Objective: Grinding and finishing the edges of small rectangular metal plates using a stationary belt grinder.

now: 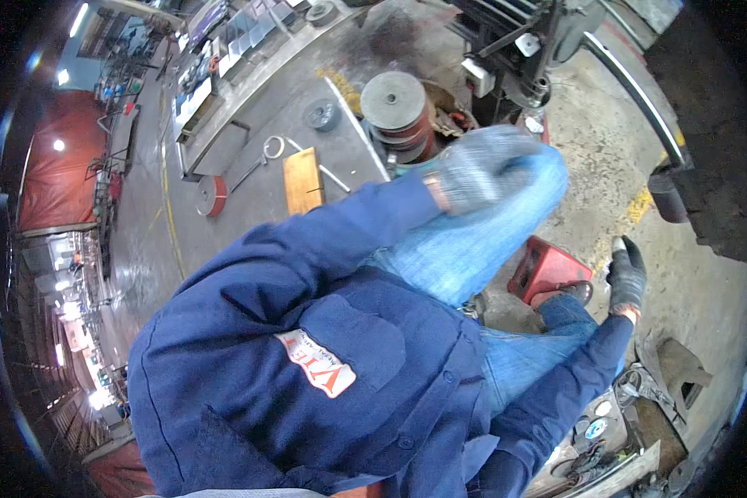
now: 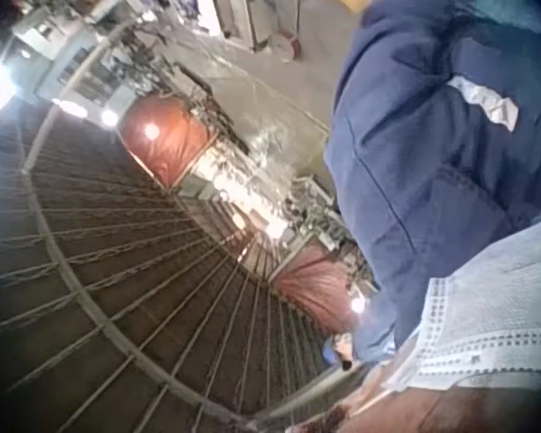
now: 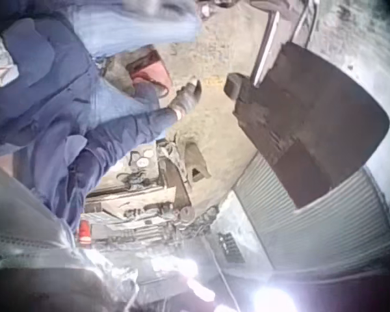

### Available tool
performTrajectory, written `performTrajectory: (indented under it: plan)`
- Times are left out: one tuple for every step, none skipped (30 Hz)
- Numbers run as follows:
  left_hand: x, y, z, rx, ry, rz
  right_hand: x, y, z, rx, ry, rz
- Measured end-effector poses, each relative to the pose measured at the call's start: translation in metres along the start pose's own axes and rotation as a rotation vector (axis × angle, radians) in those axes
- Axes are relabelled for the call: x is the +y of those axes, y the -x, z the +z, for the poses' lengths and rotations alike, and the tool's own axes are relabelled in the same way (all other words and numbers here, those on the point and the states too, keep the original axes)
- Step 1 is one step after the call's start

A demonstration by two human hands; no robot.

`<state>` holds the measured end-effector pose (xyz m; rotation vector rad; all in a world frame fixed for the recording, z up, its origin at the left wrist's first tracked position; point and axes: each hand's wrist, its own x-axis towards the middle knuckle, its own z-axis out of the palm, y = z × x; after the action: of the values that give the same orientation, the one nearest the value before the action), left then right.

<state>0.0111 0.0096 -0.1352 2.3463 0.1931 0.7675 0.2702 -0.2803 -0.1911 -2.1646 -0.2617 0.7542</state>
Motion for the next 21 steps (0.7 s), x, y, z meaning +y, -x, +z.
performTrajectory:
  plan:
    - [0.011, 0.034, -0.028, -0.016, 0.061, -0.306, 0.003, 0.005, -0.006, 0.044, -0.029, -0.003]
    - [-0.002, 0.063, -0.054, -0.146, 0.054, -0.530, 0.002, 0.003, -0.010, 0.035, -0.055, 0.007]
    - [-0.017, 0.115, -0.066, 0.025, 0.005, -0.595, 0.001, 0.003, -0.013, 0.020, -0.084, 0.017]
    - [-0.032, 0.173, -0.071, 0.173, 0.274, -0.898, -0.006, 0.013, -0.015, 0.013, -0.109, 0.002]
    - [-0.054, 0.217, -0.090, -0.019, -0.295, -0.882, -0.011, 0.017, -0.014, 0.020, -0.145, 0.011]
    - [-0.069, 0.262, -0.103, -0.019, -0.284, -0.985, -0.011, 0.016, -0.012, 0.016, -0.176, 0.010]
    - [-0.096, 0.312, -0.113, -0.021, -0.419, -1.138, -0.015, 0.012, -0.007, -0.002, -0.206, 0.004]
    - [-0.089, 0.311, -0.116, 0.008, -0.621, -1.162, -0.011, 0.011, -0.016, 0.011, -0.196, 0.011]
    - [-0.090, 0.302, -0.116, 0.000, -0.606, -1.159, -0.008, 0.010, -0.025, 0.029, -0.186, 0.032]
    - [-0.090, 0.293, -0.127, 0.029, -0.877, -1.126, -0.010, 0.009, -0.025, 0.028, -0.179, 0.046]
    - [-0.095, 0.288, -0.134, 0.056, -1.146, -1.077, -0.009, 0.011, -0.023, 0.023, -0.175, 0.045]
    - [-0.109, 0.287, -0.138, 0.060, -1.148, -1.079, -0.010, 0.014, -0.020, 0.022, -0.182, 0.051]
    - [-0.122, 0.291, -0.145, -0.021, -1.050, -1.292, -0.014, 0.014, -0.015, 0.011, -0.187, 0.053]
    - [-0.131, 0.299, -0.149, -0.105, -0.938, -1.498, -0.017, 0.014, -0.009, -0.013, -0.203, 0.064]
    - [-0.140, 0.311, -0.148, -0.102, -0.936, -1.499, -0.016, 0.014, -0.007, -0.012, -0.202, 0.062]
    - [-0.149, 0.329, -0.154, -0.028, -0.932, -1.535, -0.015, 0.014, -0.002, -0.032, -0.210, 0.066]
    - [-0.157, 0.347, -0.161, 0.042, -0.928, -1.569, -0.014, 0.014, 0.002, -0.051, -0.218, 0.074]
    - [-0.167, 0.363, -0.165, 0.143, -0.975, -1.622, -0.013, 0.017, 0.002, -0.048, -0.210, 0.072]
    - [-0.167, 0.362, -0.168, 0.131, -0.962, -1.617, -0.009, 0.018, -0.002, -0.033, -0.203, 0.078]
    - [-0.162, 0.354, -0.175, 0.045, -0.918, -1.700, -0.004, 0.018, -0.007, -0.022, -0.209, 0.088]
    - [-0.160, 0.348, -0.174, -0.044, -0.873, -1.782, 0.000, 0.018, -0.012, -0.012, -0.215, 0.099]
